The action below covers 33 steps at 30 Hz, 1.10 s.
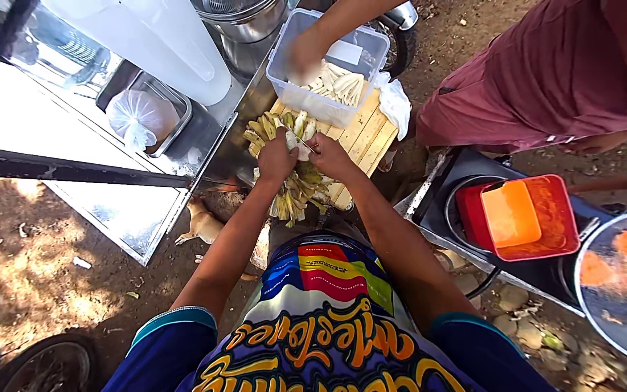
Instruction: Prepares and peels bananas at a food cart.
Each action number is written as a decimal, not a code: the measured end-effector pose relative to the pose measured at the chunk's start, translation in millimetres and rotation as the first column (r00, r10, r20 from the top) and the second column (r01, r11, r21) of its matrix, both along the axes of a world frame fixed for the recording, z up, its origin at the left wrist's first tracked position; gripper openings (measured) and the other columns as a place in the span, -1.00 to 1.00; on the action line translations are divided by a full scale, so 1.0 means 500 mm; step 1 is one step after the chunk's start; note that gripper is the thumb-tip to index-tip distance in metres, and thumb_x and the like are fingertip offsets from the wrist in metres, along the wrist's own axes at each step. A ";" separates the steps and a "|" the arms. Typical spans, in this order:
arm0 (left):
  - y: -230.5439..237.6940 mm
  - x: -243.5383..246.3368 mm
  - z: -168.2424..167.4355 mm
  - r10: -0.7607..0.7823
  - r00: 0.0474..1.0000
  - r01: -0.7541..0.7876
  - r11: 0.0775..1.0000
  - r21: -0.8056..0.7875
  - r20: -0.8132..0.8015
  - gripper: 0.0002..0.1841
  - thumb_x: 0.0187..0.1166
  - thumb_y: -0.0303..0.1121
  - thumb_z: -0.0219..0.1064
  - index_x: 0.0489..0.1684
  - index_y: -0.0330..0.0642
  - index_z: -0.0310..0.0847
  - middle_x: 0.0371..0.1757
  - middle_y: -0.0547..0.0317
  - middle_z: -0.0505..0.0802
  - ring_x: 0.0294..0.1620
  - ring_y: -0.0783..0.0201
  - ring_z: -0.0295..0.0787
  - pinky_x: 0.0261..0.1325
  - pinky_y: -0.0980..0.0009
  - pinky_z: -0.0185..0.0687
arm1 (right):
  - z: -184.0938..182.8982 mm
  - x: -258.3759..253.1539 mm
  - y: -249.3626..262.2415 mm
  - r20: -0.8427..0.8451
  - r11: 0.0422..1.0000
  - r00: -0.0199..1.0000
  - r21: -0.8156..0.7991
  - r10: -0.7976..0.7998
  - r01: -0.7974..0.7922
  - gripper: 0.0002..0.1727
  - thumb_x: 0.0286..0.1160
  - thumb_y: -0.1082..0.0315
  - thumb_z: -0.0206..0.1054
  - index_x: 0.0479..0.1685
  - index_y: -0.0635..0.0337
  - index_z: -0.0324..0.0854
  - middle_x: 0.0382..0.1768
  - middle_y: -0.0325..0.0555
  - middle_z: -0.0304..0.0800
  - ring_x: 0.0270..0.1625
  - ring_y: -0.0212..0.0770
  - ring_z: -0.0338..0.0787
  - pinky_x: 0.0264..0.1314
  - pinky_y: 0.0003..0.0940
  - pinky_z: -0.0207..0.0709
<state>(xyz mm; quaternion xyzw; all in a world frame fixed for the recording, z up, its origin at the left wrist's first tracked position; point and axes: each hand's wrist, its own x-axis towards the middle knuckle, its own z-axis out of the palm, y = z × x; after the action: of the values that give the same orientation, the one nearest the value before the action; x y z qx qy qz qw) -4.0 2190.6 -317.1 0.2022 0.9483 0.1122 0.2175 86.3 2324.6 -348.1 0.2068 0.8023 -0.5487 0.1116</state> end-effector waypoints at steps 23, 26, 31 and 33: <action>-0.105 0.019 0.066 -0.001 0.886 -0.440 0.309 0.843 0.463 -0.43 0.94 -0.09 -0.39 0.49 -0.21 0.48 0.06 -0.01 0.86 -0.07 0.17 0.86 -0.06 0.23 0.83 | 0.130 0.052 -0.090 -0.283 0.898 0.922 -0.420 -0.265 0.130 -0.64 0.69 0.31 0.32 0.35 0.28 0.54 -0.24 -0.09 0.81 -0.44 -0.37 0.67 -0.46 -0.50 0.53; -0.087 0.045 0.072 0.006 0.798 -0.599 0.114 0.793 0.602 -0.36 0.92 0.01 -0.50 0.29 -0.12 0.55 -0.14 0.13 0.87 -0.16 0.27 0.84 -0.11 0.32 0.81 | 0.172 0.084 -0.127 -0.243 0.855 0.920 -0.495 -0.308 0.156 -0.68 0.71 0.28 0.32 0.34 0.15 0.55 -0.32 -0.10 0.77 -0.63 -0.38 0.49 -0.67 -0.55 0.30; -0.066 0.059 0.103 -0.063 0.290 -0.952 -0.125 0.281 0.955 -0.54 0.89 0.03 -0.20 -0.06 0.00 0.59 -0.40 0.24 0.76 -0.51 0.36 0.67 -0.47 0.45 0.63 | 0.156 0.115 -0.137 -0.397 0.978 0.904 -0.194 -0.155 0.082 -0.47 0.89 -0.02 -0.10 0.67 0.05 0.16 -0.22 -0.14 0.75 -0.63 -0.27 0.50 -0.65 -0.33 0.44; -0.066 0.056 0.109 -0.102 0.207 -0.972 -0.133 0.193 0.973 -0.55 0.88 0.02 -0.20 -0.05 -0.01 0.59 -0.40 0.22 0.76 -0.50 0.35 0.66 -0.46 0.46 0.62 | 0.146 0.126 -0.135 -0.406 0.978 0.895 -0.170 -0.184 0.124 -0.54 0.88 0.05 -0.06 0.53 0.14 0.31 -0.20 -0.13 0.74 -0.58 -0.28 0.54 -0.58 -0.32 0.49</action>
<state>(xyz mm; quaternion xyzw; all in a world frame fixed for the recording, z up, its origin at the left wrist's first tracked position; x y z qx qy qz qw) 23.9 2157.7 -262.6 -0.2436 0.3874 0.8158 0.3536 149.6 2257.1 -275.2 0.1387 0.7483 -0.6420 -0.0929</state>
